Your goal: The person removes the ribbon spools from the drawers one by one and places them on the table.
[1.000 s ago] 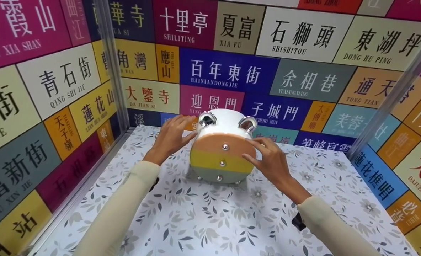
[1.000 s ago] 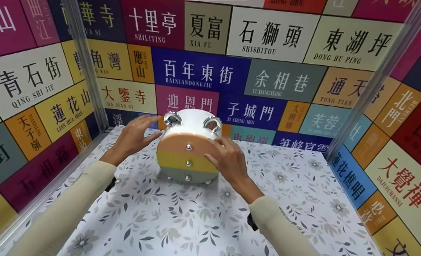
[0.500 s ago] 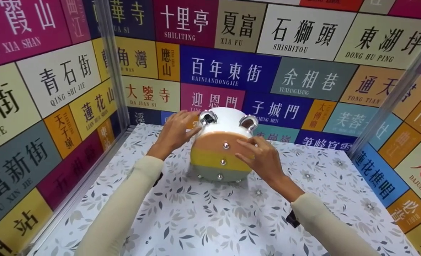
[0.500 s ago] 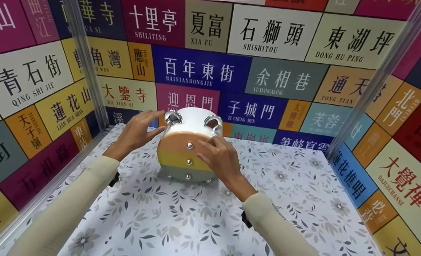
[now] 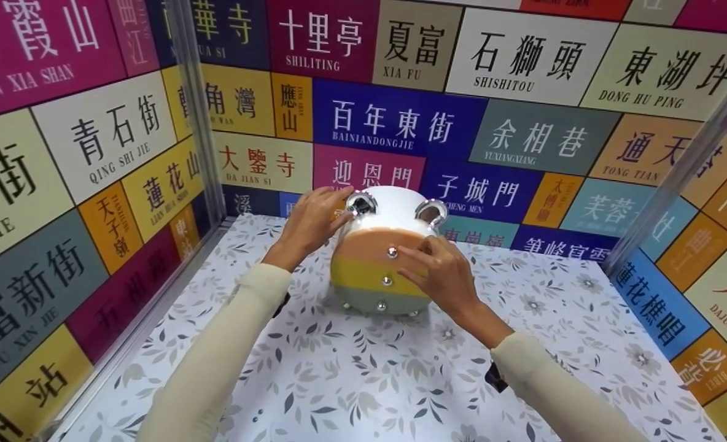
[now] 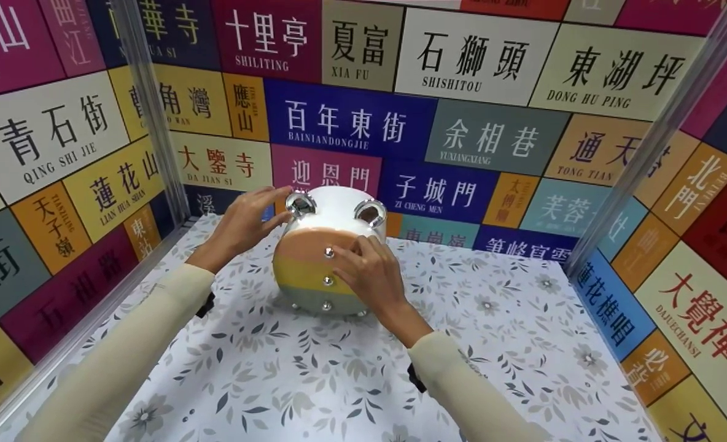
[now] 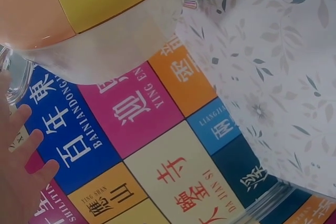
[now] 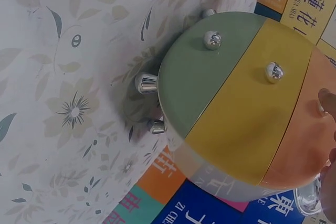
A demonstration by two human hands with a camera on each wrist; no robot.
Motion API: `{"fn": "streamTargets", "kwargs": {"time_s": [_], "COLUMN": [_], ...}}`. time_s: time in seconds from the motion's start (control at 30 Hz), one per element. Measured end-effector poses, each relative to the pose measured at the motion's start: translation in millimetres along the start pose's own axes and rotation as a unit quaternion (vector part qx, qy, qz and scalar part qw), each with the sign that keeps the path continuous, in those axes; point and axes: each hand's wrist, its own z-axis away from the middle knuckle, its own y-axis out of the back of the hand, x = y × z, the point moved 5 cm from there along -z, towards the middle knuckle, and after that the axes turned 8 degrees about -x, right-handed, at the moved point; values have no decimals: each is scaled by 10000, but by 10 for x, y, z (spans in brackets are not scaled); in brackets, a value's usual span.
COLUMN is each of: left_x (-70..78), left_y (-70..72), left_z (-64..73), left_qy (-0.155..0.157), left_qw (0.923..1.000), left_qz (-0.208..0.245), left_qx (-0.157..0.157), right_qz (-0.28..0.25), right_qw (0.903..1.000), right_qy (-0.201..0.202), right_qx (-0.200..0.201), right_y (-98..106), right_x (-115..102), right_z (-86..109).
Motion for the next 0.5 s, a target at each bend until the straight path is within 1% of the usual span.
{"fn": "streamTargets", "kwargs": {"time_s": [0.17,0.33,0.5], "left_x": [31,19,-4], "left_y": [5,12,5], "left_z": [-25,-59,-80], "left_qy": [-118,-123,-39], "left_qw": [9999,9999,10000], "left_qz": [22,11,-19], "left_qx": [86,86,82], "right_qz": [62,99,91], "right_qw": [10000,9999,9998], "right_qy": [5,-77,-117], "right_qx": [-40,-96,-132], "right_y": [-24,-42,-73], "right_x": [-3,8,22], "right_z": [9,-22,-57]}}
